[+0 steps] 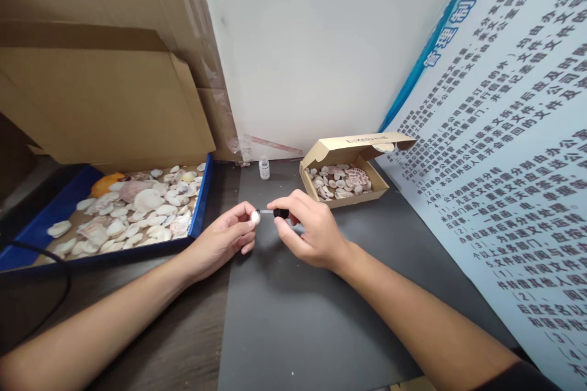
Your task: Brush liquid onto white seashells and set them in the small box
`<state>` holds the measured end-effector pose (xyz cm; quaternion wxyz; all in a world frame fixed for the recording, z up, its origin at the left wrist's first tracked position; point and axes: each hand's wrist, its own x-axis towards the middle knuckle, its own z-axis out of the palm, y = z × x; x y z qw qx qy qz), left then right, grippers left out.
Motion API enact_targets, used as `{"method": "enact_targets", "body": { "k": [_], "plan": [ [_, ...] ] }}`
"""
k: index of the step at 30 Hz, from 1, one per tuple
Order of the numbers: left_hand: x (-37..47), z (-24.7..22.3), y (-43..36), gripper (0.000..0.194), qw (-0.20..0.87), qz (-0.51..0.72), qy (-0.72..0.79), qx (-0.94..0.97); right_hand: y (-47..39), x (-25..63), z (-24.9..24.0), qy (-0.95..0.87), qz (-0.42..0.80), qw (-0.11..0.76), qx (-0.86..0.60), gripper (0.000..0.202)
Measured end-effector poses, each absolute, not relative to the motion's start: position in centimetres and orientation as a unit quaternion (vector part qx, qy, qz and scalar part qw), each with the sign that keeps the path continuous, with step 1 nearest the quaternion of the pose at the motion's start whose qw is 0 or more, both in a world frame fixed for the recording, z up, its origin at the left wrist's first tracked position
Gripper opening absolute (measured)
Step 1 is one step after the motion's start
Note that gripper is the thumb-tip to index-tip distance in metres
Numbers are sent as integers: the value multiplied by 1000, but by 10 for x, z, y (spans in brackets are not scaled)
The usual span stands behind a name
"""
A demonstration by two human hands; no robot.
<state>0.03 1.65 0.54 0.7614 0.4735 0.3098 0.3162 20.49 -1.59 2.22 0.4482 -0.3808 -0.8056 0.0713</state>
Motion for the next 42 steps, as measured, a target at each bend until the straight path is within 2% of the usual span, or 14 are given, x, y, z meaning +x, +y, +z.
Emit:
{"method": "enact_targets", "body": {
  "k": [42],
  "plan": [
    [1,11,15,14,776,319,312,445,-17,203,20,-802,75,457,-378,20]
  ]
}}
